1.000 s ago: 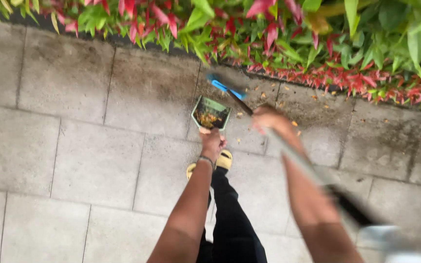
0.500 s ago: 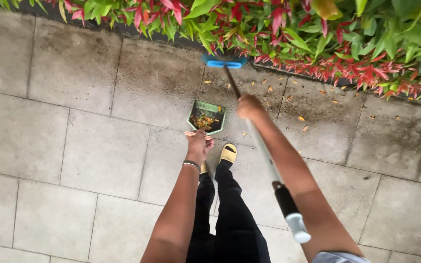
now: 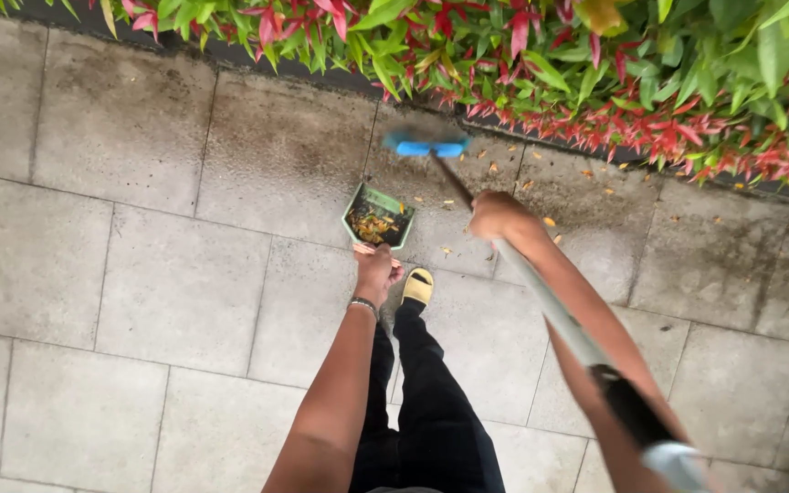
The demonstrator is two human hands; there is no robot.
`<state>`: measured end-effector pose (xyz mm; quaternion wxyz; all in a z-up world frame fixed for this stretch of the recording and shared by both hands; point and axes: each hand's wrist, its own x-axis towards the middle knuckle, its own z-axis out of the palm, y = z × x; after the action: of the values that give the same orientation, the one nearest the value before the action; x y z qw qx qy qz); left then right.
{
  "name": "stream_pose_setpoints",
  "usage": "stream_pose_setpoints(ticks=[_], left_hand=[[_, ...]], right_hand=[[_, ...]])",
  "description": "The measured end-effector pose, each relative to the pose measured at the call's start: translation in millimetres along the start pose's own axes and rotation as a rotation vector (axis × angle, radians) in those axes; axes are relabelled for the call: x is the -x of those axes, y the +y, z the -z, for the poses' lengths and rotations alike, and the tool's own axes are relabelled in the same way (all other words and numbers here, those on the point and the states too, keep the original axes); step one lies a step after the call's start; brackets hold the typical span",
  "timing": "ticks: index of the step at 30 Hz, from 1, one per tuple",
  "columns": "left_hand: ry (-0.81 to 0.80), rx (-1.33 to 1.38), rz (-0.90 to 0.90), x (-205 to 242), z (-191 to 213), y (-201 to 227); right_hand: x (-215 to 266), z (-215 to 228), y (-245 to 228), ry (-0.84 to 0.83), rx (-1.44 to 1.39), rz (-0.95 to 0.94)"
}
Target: Sweeping dry leaves and debris into a dustpan using a broom in an outdoor tiled area.
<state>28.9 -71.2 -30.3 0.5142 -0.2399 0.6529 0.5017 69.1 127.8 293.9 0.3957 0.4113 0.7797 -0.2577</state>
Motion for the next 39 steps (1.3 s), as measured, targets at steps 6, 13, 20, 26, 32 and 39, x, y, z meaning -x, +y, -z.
stream_pose_setpoints(ticks=[6, 13, 20, 26, 32, 39], left_hand=[[0.004, -0.055, 0.006, 19, -4, 8], [-0.013, -0.038, 0.018, 7, -8, 2], [-0.059, -0.096, -0.008, 44, -34, -10], [-0.063, -0.134, -0.042, 65, -69, -32], [-0.018, -0.148, -0.004, 89, -116, -67], [0.004, -0.059, -0.063, 82, -177, -128]], right_hand=[[-85, -90, 38, 0.014, -0.373, -0.065], [-29, -73, 61, -0.230, -0.419, 0.039], [21, -66, 100, -0.031, -0.513, -0.076], [21, -67, 143, 0.180, -0.303, -0.124], [-110, -72, 224, 0.250, -0.293, -0.178], [-121, -93, 287, 0.141, -0.047, -0.008]])
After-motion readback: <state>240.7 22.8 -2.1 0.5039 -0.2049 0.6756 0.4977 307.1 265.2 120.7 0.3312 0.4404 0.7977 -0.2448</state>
